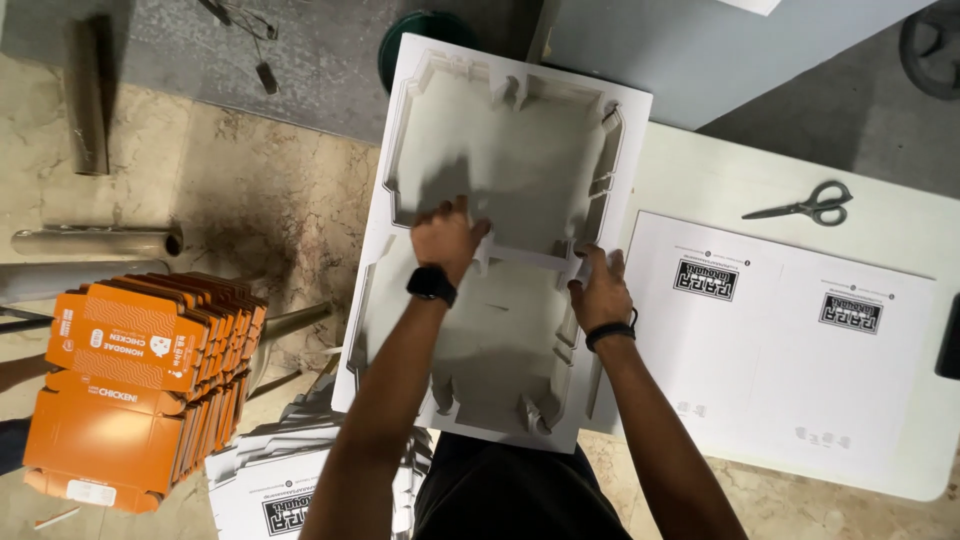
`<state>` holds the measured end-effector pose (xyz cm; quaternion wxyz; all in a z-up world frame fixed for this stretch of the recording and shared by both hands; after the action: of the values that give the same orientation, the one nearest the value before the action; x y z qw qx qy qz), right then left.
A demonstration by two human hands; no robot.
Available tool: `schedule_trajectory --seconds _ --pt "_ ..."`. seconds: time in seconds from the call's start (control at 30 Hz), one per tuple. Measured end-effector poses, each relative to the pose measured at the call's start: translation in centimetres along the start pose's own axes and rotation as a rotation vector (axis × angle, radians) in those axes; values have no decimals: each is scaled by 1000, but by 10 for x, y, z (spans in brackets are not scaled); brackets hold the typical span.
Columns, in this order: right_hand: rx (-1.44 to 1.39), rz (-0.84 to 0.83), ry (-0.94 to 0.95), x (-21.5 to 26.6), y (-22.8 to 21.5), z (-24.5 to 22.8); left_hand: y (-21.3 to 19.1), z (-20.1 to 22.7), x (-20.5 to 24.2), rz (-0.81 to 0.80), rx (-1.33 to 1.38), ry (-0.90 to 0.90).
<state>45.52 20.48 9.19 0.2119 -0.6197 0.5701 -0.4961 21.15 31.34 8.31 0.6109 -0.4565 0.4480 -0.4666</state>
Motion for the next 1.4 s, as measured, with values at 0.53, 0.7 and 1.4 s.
schedule_trajectory --seconds 0.53,0.7,1.4 --pt "-627 267 -84 41 -20 30 169 -132 -267 -270 -96 -302" --pt "-566 201 49 51 -18 49 107 -96 -238 -327 -97 -120" --pt "-638 215 139 37 1 60 43 -35 -278 -429 71 -240"
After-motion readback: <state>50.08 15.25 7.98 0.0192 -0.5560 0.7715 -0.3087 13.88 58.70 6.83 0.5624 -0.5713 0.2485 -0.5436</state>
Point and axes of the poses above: each hand's wrist, its own x-axis away from the middle knuckle, its own y-axis out of the palm, z = x × y, the point moved 7 cm from there along -x, towards the middle knuckle, and after that the axes turned 11 degrees about -y, right-handed, at the moved point
